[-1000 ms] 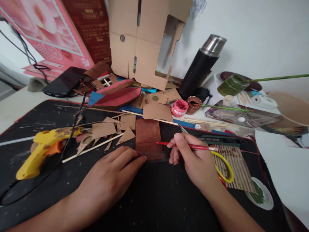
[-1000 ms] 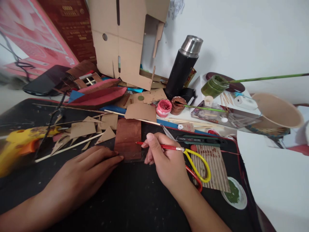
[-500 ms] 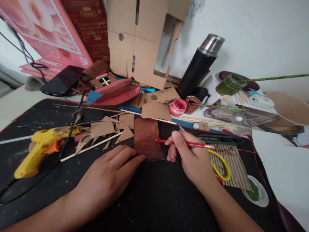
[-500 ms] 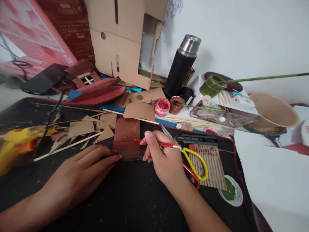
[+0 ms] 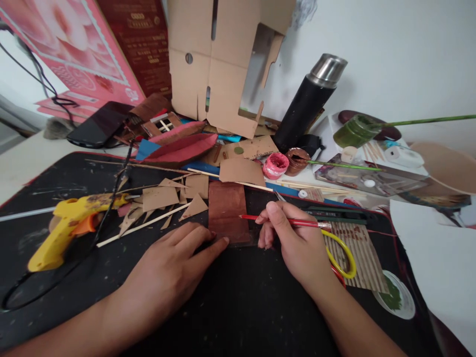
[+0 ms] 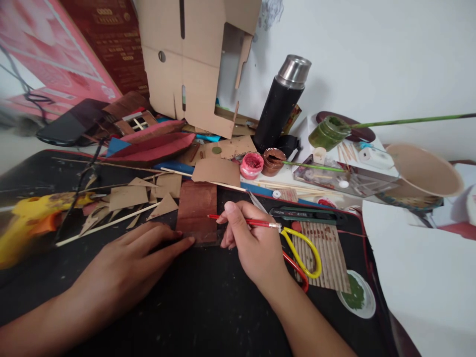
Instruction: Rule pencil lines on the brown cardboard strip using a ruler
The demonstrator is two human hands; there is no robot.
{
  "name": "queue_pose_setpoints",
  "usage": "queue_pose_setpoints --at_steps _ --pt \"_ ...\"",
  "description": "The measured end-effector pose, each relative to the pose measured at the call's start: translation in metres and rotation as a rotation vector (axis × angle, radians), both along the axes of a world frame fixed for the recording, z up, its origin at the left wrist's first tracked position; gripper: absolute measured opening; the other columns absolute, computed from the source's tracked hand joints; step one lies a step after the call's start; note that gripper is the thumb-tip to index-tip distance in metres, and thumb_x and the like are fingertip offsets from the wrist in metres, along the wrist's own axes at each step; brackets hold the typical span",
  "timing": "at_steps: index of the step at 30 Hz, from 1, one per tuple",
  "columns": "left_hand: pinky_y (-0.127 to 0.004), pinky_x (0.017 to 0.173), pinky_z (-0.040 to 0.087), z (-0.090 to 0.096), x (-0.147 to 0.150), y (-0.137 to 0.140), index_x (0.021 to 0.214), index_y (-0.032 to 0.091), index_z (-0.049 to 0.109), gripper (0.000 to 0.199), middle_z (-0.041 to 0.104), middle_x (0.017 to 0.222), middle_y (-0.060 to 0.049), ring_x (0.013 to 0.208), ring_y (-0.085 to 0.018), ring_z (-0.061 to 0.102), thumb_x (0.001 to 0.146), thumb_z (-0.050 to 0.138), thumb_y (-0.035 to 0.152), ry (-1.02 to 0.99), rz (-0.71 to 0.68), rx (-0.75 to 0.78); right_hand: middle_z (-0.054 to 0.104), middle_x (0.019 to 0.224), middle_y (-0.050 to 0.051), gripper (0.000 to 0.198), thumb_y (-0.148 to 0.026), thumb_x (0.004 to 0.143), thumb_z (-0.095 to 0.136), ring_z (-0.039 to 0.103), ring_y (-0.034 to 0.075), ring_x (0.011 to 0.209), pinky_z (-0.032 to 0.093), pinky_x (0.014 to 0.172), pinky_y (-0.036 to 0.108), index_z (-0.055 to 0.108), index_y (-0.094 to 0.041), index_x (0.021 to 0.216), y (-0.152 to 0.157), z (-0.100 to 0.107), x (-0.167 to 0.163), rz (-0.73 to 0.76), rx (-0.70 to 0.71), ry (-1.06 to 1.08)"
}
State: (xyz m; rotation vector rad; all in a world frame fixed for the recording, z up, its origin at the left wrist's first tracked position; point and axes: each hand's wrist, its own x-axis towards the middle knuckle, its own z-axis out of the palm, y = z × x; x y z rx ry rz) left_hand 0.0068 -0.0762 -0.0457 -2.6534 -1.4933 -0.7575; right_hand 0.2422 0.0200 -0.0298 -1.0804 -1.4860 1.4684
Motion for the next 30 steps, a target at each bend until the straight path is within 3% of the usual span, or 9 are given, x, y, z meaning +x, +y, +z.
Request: queue_pose_setpoints --at_steps 21,30 --pt "-0.034 0.079 0.060 0.000 0.001 0.001 0.131 0.019 0.072 0.034 0.073 0.107 -0.007 0.092 -0.022 0.069 0.108 0.049 0.009 -0.027 -0.001 -0.016 0.062 0.056 -0.004 0.049 -0.061 0.112 0.061 0.065 0.015 0.053 0.051 0.059 0.029 0.073 -0.022 0.085 -0.010 0.001 -0.013 0.204 0.014 -0.073" --pt "-0.033 0.080 0.058 -0.003 0.003 0.000 0.130 0.020 0.074 0.035 0.072 0.105 -0.007 0.091 -0.022 0.067 0.109 0.049 0.009 -0.055 0.013 -0.020 0.063 0.057 -0.004 0.049 -0.061 0.113 0.059 0.066 0.015 0.055 0.052 0.061 0.029 0.074 -0.023 0.087 -0.010 -0.001 -0.014 0.219 0.027 -0.113"
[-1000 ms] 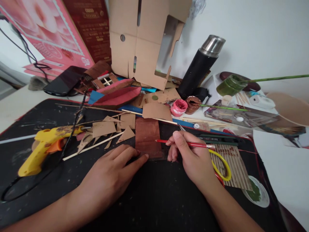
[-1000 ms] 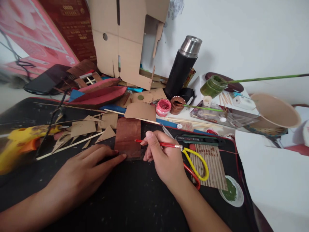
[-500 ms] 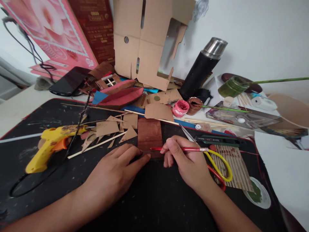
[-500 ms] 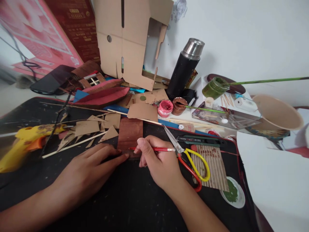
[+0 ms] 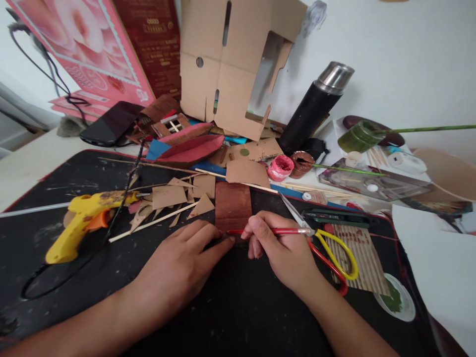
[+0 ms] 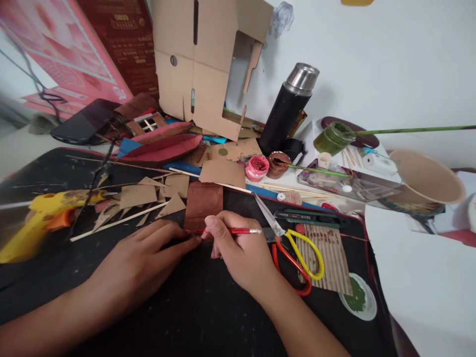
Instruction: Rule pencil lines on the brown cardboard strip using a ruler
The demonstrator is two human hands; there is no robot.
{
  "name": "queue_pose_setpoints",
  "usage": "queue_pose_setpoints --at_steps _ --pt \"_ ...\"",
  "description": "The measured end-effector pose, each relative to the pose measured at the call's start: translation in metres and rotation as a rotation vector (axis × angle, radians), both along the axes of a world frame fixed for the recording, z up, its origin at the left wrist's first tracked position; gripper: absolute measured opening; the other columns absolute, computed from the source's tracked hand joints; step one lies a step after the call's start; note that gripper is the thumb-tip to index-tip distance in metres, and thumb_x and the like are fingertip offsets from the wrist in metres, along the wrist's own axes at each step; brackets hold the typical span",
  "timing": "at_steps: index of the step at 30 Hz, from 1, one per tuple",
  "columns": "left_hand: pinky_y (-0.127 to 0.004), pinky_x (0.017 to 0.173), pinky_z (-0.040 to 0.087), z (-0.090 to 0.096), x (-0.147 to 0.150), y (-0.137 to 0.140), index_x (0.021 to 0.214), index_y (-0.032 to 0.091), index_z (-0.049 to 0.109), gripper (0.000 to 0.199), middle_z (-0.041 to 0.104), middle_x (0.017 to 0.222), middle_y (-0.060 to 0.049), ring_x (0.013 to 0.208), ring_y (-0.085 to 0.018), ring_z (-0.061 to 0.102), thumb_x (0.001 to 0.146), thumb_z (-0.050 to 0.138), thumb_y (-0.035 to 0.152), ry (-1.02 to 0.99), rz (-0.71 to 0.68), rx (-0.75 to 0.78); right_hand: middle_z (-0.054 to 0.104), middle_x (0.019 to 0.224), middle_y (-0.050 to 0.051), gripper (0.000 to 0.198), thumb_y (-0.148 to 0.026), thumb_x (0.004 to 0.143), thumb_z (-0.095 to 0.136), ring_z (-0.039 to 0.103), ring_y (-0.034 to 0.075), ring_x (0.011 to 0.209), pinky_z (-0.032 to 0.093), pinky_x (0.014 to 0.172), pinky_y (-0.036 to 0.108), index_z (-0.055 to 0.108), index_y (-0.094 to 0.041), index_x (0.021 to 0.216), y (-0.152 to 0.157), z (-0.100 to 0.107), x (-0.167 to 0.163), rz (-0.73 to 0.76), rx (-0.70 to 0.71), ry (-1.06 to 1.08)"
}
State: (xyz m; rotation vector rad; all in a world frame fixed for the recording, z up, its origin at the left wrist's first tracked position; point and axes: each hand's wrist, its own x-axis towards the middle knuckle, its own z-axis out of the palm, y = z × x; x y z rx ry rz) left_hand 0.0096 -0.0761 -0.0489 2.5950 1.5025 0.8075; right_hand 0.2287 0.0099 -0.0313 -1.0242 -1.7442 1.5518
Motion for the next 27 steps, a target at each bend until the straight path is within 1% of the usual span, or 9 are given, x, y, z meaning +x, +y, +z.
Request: queue_pose_setpoints --at_steps 8,16,22,27 --pt "-0.036 0.076 0.059 0.0031 0.0007 0.0015 0.128 0.019 0.072 0.032 0.072 0.103 -0.007 0.088 -0.023 0.067 0.111 0.046 0.010 0.004 -0.012 0.002 0.062 0.056 -0.005 0.048 -0.059 0.113 0.059 0.064 0.014 0.053 0.051 0.061 0.029 0.074 -0.022 0.087 -0.0001 0.0002 -0.0017 0.000 -0.021 0.022" --pt "-0.037 0.079 0.059 0.0005 0.0006 0.0009 0.130 0.020 0.070 0.035 0.073 0.105 -0.006 0.091 -0.023 0.068 0.108 0.047 0.006 0.011 -0.006 0.008 0.059 0.053 -0.006 0.049 -0.060 0.113 0.058 0.064 0.014 0.051 0.051 0.058 0.028 0.071 -0.022 0.085 0.0007 0.0017 -0.0042 -0.016 -0.047 0.027" --pt "-0.038 0.080 0.058 -0.0010 0.0002 0.0000 0.131 0.020 0.070 0.032 0.072 0.106 -0.007 0.092 -0.025 0.068 0.110 0.047 0.009 0.031 0.008 -0.006 0.052 0.050 -0.007 0.053 -0.064 0.111 0.057 0.061 0.013 0.045 0.048 0.051 0.026 0.069 -0.022 0.082 0.0019 0.0027 -0.0067 -0.037 -0.054 0.022" --pt "-0.038 0.079 0.058 -0.0013 0.0004 -0.0002 0.129 0.021 0.070 0.030 0.071 0.105 -0.007 0.092 -0.025 0.067 0.112 0.048 0.011 0.028 0.018 -0.012 0.052 0.046 -0.007 0.056 -0.068 0.110 0.057 0.058 0.012 0.041 0.043 0.046 0.024 0.068 -0.023 0.080 0.0033 0.0013 -0.0054 -0.081 -0.082 -0.017"
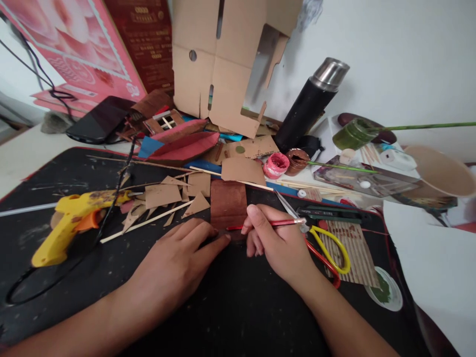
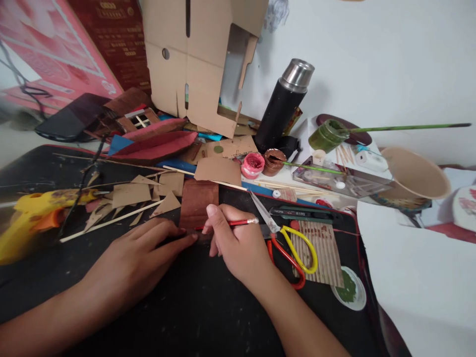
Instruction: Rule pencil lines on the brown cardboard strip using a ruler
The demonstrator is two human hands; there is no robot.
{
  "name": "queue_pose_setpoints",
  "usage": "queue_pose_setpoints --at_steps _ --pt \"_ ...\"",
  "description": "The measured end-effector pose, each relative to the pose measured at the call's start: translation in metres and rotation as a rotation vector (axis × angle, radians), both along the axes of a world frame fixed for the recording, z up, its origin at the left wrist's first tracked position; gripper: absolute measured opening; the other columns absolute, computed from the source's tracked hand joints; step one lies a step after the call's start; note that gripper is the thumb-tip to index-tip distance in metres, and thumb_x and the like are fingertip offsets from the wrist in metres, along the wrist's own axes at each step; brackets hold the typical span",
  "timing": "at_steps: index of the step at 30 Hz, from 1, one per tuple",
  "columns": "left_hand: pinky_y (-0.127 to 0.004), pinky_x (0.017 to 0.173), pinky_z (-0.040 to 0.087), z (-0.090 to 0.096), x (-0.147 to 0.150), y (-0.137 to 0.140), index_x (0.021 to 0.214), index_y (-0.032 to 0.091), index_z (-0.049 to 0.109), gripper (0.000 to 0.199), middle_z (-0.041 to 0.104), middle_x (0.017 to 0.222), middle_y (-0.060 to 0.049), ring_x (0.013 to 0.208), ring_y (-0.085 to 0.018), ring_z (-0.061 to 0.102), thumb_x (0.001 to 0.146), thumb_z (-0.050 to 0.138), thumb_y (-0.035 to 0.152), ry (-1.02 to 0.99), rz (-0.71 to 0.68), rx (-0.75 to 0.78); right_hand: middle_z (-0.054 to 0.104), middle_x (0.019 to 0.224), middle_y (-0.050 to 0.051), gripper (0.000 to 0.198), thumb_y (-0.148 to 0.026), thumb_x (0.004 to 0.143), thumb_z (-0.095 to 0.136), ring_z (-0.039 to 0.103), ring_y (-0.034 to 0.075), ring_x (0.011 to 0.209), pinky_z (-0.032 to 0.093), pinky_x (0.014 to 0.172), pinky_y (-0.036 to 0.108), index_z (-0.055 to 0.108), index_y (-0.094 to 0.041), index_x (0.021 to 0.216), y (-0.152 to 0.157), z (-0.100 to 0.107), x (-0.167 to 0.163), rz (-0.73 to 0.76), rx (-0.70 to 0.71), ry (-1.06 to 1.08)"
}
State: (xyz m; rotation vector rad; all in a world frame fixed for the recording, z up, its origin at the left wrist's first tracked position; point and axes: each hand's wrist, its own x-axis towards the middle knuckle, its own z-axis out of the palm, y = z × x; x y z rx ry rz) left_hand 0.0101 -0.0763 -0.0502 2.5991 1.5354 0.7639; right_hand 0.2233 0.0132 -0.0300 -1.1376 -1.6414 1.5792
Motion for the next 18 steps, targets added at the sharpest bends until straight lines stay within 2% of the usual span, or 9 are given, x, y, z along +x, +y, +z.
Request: queue_pose_setpoints --at_steps 5,18 --pt "-0.037 0.077 0.057 0.0024 0.0000 0.0001 0.129 0.021 0.069 0.029 0.071 0.104 -0.006 0.090 -0.025 0.067 0.113 0.046 0.013 0.001 -0.006 -0.008 0.049 0.042 -0.008 0.057 -0.071 0.109 0.055 0.056 0.013 0.038 0.042 0.044 0.024 0.066 -0.024 0.079 0.0021 -0.0003 0.0015 -0.019 -0.052 -0.031" --pt "-0.036 0.076 0.058 0.0021 -0.0006 0.0016 0.128 0.020 0.070 0.030 0.070 0.103 -0.007 0.089 -0.024 0.068 0.114 0.044 0.014 0.000 -0.005 0.015 0.048 0.040 -0.008 0.057 -0.070 0.108 0.054 0.054 0.011 0.033 0.038 0.040 0.023 0.063 -0.024 0.075 0.0100 0.0044 0.0058 -0.077 -0.028 -0.100"
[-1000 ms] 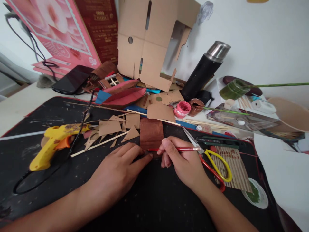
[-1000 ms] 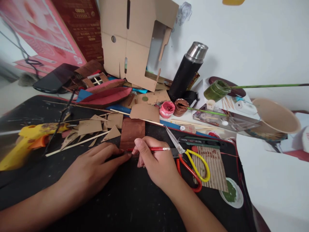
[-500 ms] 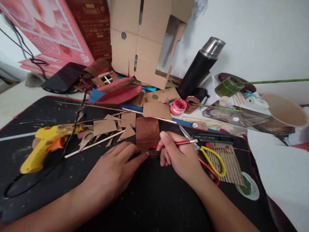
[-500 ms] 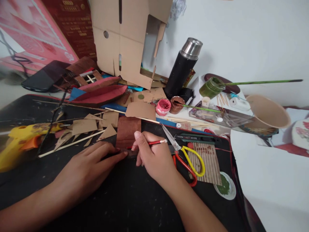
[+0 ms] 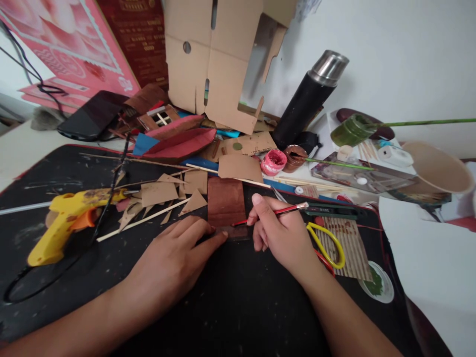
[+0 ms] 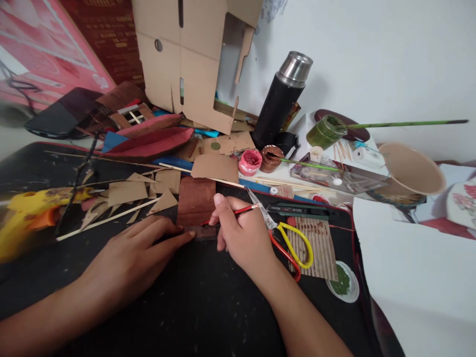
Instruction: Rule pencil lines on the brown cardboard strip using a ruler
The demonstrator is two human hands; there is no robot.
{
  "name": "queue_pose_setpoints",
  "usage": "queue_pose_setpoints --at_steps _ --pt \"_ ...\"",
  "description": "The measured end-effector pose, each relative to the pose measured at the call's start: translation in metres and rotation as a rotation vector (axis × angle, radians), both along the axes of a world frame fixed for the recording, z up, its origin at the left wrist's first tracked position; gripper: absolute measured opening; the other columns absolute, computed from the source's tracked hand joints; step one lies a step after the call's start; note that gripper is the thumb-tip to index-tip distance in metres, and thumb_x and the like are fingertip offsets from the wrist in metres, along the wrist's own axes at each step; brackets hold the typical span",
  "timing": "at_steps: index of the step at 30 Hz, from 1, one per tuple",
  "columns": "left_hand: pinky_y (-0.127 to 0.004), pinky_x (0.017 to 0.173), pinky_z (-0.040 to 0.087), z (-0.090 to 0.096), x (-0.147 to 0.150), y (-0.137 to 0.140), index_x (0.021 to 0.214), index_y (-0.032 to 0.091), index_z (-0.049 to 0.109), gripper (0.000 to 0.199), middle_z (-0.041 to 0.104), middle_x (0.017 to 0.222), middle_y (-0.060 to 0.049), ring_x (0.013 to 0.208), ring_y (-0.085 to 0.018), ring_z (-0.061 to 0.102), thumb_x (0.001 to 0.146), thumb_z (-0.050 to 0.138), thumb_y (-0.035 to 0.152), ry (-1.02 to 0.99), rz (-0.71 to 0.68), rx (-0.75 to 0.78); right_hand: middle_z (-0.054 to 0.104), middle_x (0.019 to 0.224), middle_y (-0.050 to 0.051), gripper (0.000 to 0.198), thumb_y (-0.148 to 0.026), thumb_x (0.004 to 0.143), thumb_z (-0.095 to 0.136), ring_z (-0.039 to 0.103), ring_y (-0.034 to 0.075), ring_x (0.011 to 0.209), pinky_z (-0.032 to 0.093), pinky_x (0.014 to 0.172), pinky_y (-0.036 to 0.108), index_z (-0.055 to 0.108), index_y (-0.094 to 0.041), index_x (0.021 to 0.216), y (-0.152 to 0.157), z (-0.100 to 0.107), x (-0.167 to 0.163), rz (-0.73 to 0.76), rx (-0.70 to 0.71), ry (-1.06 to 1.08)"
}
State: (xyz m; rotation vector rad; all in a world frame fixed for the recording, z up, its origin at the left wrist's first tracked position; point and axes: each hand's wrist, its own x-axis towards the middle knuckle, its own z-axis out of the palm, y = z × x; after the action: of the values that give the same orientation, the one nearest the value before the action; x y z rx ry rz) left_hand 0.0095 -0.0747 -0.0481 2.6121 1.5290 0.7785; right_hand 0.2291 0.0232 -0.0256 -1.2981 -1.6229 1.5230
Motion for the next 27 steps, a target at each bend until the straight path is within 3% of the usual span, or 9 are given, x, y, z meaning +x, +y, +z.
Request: queue_pose_setpoints --at_steps 15,27 --pt "-0.035 0.077 0.058 -0.0001 -0.0003 -0.0007 0.128 0.020 0.070 0.029 0.070 0.103 -0.006 0.091 -0.023 0.067 0.112 0.048 0.010 -0.022 0.009 -0.026 0.042 0.036 -0.009 0.058 -0.076 0.099 0.062 0.053 0.012 0.031 0.039 0.037 0.023 0.058 -0.026 0.070 0.0089 0.0078 0.0019 -0.076 -0.091 -0.010" --pt "-0.036 0.081 0.059 0.0011 -0.0002 0.0001 0.127 0.021 0.070 0.029 0.070 0.102 -0.005 0.092 -0.023 0.067 0.111 0.049 0.009 -0.045 0.013 -0.056 0.046 0.040 -0.009 0.061 -0.078 0.100 0.065 0.053 0.012 0.033 0.040 0.040 0.024 0.063 -0.024 0.072 0.0078 0.0044 0.0026 -0.013 -0.113 0.089"
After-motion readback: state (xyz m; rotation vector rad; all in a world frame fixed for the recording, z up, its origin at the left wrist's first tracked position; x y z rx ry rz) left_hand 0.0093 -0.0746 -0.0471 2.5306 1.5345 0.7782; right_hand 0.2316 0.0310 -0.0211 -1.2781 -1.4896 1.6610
